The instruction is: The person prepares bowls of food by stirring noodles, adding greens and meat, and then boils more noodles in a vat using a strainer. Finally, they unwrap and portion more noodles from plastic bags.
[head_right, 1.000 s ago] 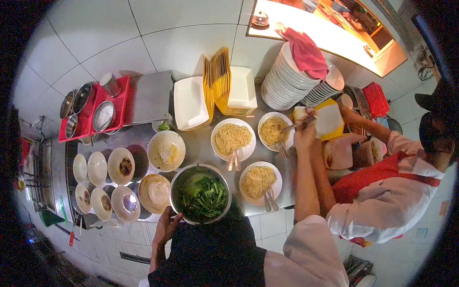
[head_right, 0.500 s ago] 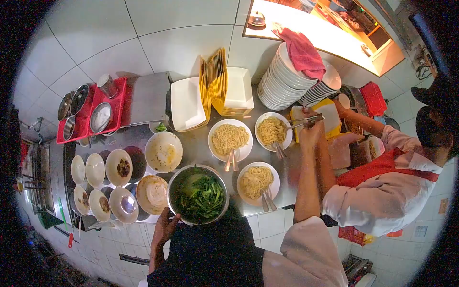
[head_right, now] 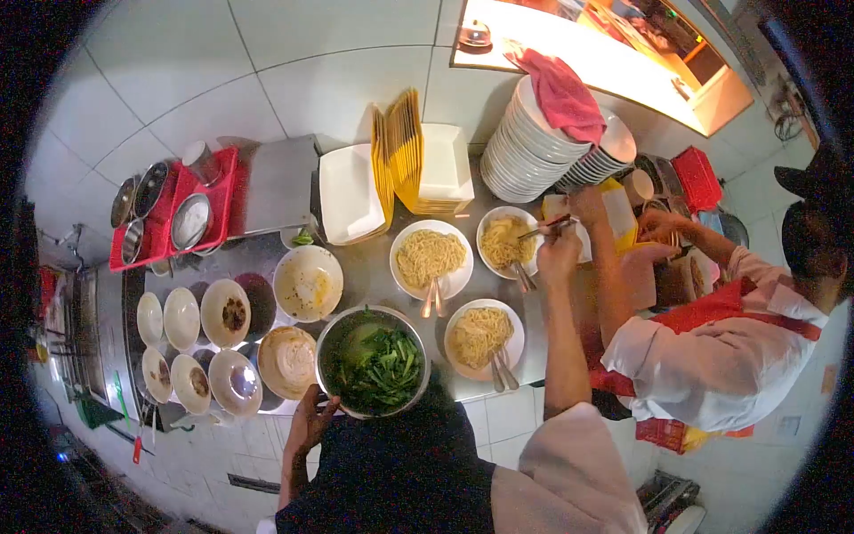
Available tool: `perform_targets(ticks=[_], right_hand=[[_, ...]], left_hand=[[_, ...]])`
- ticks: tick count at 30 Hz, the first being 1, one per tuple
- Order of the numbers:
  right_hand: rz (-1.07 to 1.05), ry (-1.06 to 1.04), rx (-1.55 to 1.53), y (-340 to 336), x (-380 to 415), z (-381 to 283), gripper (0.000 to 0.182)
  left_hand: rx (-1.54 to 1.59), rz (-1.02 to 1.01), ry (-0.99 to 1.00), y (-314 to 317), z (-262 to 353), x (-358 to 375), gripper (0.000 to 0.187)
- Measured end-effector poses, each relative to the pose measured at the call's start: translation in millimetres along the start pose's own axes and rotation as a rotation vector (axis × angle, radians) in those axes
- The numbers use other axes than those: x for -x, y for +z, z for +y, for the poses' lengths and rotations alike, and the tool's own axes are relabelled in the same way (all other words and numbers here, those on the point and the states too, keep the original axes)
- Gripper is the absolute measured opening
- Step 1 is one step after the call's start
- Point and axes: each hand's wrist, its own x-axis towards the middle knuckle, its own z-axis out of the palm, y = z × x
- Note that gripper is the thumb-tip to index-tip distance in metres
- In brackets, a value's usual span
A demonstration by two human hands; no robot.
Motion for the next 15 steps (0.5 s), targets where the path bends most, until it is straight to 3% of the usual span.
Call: perform_targets(ticks=[2,3,4,6,8,11,13,14,15], right_hand=[[0.031,-0.57,1.104,2,-10,12,0.017],[0.116,-0.229,0.398,-11,-25,8,0.017],[0.131,-0.228,0.402,-32,-22,6,0.017],[-0.147,-0.528,1.202,-2,-13,9,0.017],[-0.11,-0.551,1.304,-5,-14,5,0.02],[-0.238,-0.598,1.429,13,-20,4,0.025],[-0.364,-0.343,1.785,17,-7,-6,0.018],[-0.358,-0.352,1.782,31,-5,-13,0.018],[-0.386,-0.613,1.844,51,-2,-21,0.015]], left_hand=[[-0.047,-0.002,-0.01,-6,15,-6,0.037],[-0.091,-0.012,-0.052,-5,19,1,0.038],[-0.1,-0.022,-0.06,-5,16,6,0.038],[0.057,-0.01,-0.048,-1,6,0,0.037],[0.001,-0.018,-0.051,2,-6,4,0.035],[0.06,-0.008,-0.045,4,-2,-2,0.035],[0.026,0.0,-0.043,3,-3,3,0.035],[0.008,0.007,-0.027,1,-2,-1,0.035],[0.015,-0.005,-0.043,2,-6,-2,0.035]])
